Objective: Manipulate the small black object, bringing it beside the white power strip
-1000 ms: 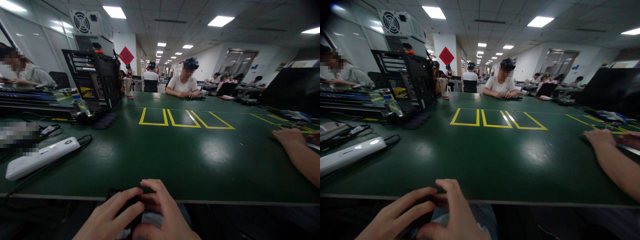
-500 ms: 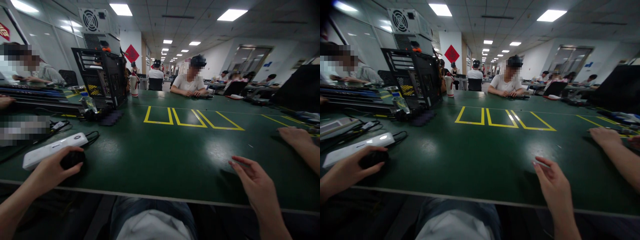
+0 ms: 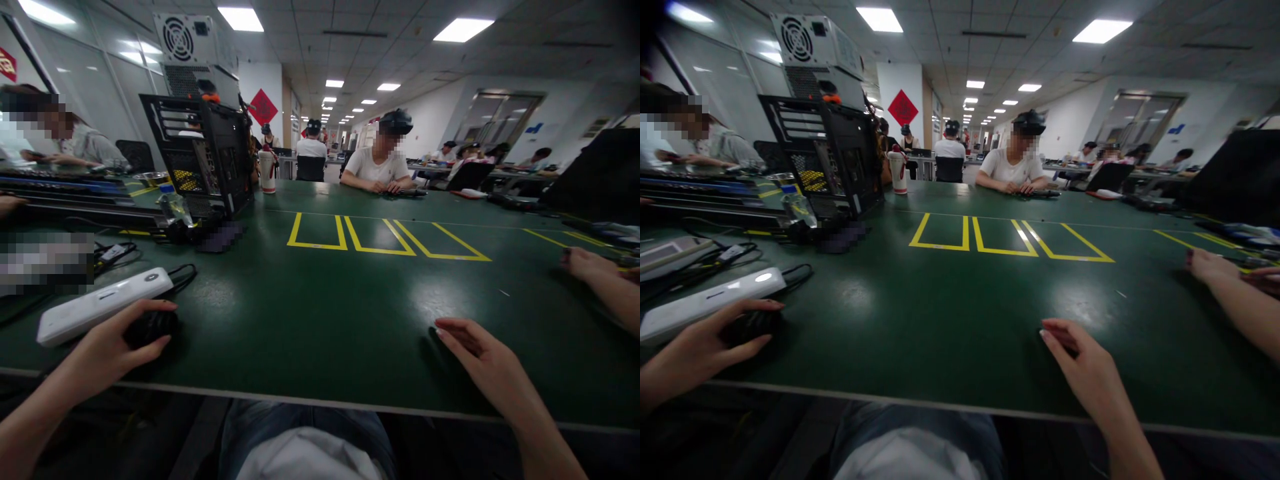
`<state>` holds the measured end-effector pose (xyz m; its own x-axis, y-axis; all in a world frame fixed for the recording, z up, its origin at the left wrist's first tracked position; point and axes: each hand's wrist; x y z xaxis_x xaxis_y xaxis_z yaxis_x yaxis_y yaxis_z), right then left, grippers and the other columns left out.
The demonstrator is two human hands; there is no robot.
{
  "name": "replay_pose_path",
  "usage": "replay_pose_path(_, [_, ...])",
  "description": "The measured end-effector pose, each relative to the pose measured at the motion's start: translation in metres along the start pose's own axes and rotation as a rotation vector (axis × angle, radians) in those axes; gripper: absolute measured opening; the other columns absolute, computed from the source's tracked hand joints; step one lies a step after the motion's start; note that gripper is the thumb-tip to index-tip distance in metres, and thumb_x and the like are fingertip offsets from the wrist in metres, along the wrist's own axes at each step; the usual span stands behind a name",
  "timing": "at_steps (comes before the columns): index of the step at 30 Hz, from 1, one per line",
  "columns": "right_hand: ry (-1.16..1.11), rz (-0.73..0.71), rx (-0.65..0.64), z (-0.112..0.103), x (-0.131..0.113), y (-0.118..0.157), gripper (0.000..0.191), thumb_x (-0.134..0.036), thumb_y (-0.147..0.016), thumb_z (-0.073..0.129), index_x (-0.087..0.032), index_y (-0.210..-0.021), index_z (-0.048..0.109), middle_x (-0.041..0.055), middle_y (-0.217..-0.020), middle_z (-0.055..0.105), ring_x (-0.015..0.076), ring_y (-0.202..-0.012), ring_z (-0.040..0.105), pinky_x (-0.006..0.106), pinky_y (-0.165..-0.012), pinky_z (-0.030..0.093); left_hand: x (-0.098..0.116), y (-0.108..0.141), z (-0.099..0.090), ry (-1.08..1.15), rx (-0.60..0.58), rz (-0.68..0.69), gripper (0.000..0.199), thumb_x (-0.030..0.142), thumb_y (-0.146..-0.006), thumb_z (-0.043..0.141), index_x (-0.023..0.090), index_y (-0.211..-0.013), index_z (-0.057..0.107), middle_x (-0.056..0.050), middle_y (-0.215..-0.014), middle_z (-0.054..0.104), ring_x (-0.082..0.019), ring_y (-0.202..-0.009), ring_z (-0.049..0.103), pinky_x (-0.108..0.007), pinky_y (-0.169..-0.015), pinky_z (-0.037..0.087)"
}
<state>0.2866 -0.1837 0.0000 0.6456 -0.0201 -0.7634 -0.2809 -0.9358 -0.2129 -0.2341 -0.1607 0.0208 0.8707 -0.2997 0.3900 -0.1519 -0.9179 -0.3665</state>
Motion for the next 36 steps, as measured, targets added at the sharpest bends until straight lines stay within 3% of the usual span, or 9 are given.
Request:
replay_pose_path(3, [0.039,-0.098,-0.192,0.017,-0.036,-0.01,0.028,-0.04,-0.074,0.052,-0.021,-0.094,0.057,0.0068,-0.091,0.064,0.0208,-0.084,0.062,0.04,-0.079,0.048,0.039,-0.038,0.025,0.035,-0.167,-0.048,0.037,0.038,-0.07,0.052,0.023,-0.104,0.046,0.001,-0.087,0.059,-0.018,-0.075,0.058,-0.031,-0.07,0.047])
replay_pose_path(6, [0.0,-0.285,-0.445,0.049,-0.076,-0.035,0.024,-0.037,-0.076,0.05,-0.022,-0.094,0.058,0.0042,-0.094,0.063,0.0179,-0.084,0.06,0.036,-0.077,0.048,0.08,-0.088,0.064,0.131,-0.193,0.088,0.037,0.035,-0.067,0.056,0.022,-0.101,0.048,0.0,-0.092,0.057,-0.018,-0.081,0.057,-0.03,-0.072,0.046])
replay_pose_path(8, [-0.077,-0.324,-0.543,0.078,-0.093,-0.059,0.024,-0.037,-0.075,0.053,-0.021,-0.091,0.058,0.0038,-0.092,0.062,0.0166,-0.082,0.06,0.035,-0.076,0.048,0.104,-0.12,0.093,0.181,-0.18,0.167,0.036,0.033,-0.065,0.058,0.022,-0.099,0.05,-0.001,-0.095,0.057,-0.019,-0.084,0.055,-0.031,-0.074,0.045])
replay_pose_path(11, [-0.267,-0.245,-0.552,0.119,-0.103,-0.099,0.028,-0.039,-0.074,0.054,-0.019,-0.092,0.058,0.005,-0.091,0.061,0.016,-0.084,0.058,0.036,-0.078,0.047,0.131,-0.159,0.133,0.237,-0.112,0.24,0.036,0.028,-0.063,0.061,0.021,-0.098,0.05,-0.002,-0.097,0.056,-0.02,-0.087,0.054,-0.034,-0.078,0.044])
replay_pose_path(14, [-0.567,-0.064,-0.521,0.144,-0.103,-0.126,0.028,-0.038,-0.073,0.055,-0.018,-0.092,0.057,0.0059,-0.094,0.06,0.0153,-0.086,0.057,0.035,-0.078,0.047,0.148,-0.179,0.158,0.269,-0.044,0.301,0.038,0.024,-0.064,0.061,0.02,-0.099,0.049,-0.004,-0.101,0.054,-0.021,-0.092,0.053,-0.036,-0.081,0.043])
replay_pose_path(18, [-0.753,-0.002,-0.549,0.148,-0.096,-0.132,0.03,-0.03,-0.067,0.063,-0.019,-0.094,0.056,0.0048,-0.099,0.059,0.0158,-0.092,0.056,0.035,-0.082,0.046,0.156,-0.178,0.162,0.322,-0.042,0.412,0.039,0.024,-0.068,0.06,0.022,-0.104,0.046,-0.004,-0.109,0.049,-0.021,-0.099,0.05,-0.036,-0.084,0.043])
replay_pose_path(23, [-0.741,-0.085,-0.507,0.137,-0.089,-0.115,0.034,-0.029,-0.065,0.064,-0.02,-0.096,0.053,0.0042,-0.104,0.056,0.016,-0.096,0.054,0.035,-0.085,0.043,0.158,-0.167,0.155,0.399,-0.043,0.429,0.063,0.026,-0.062,0.067,0.022,-0.116,0.035,-0.006,-0.116,0.044,-0.023,-0.106,0.046,-0.038,-0.089,0.041])
replay_pose_path(29, [-0.721,-0.232,-0.5,0.132,-0.088,-0.106,0.029,-0.027,-0.065,0.064,-0.02,-0.09,0.052,0.0018,-0.1,0.056,0.0141,-0.094,0.054,0.031,-0.085,0.042,0.158,-0.167,0.157,0.412,-0.057,0.43,0.06,0.028,-0.061,0.069,0.021,-0.112,0.038,-0.006,-0.112,0.045,-0.023,-0.104,0.047,-0.039,-0.087,0.042])
replay_pose_path(36, [-0.682,-0.21,-0.457,0.133,-0.086,-0.106,0.027,-0.035,-0.068,0.061,-0.021,-0.089,0.052,0.001,-0.096,0.056,0.0132,-0.089,0.054,0.031,-0.079,0.044,0.159,-0.168,0.156,0.392,-0.068,0.437,0.059,0.029,-0.061,0.069,0.021,-0.111,0.038,-0.005,-0.112,0.045,-0.022,-0.103,0.048,-0.037,-0.086,0.042])
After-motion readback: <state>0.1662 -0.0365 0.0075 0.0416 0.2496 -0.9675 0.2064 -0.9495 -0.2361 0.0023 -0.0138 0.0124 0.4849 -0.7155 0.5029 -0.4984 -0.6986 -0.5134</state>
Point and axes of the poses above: each hand's wrist, its own y-axis away from the middle knuckle, its own z-axis out of the palm, x = y × z
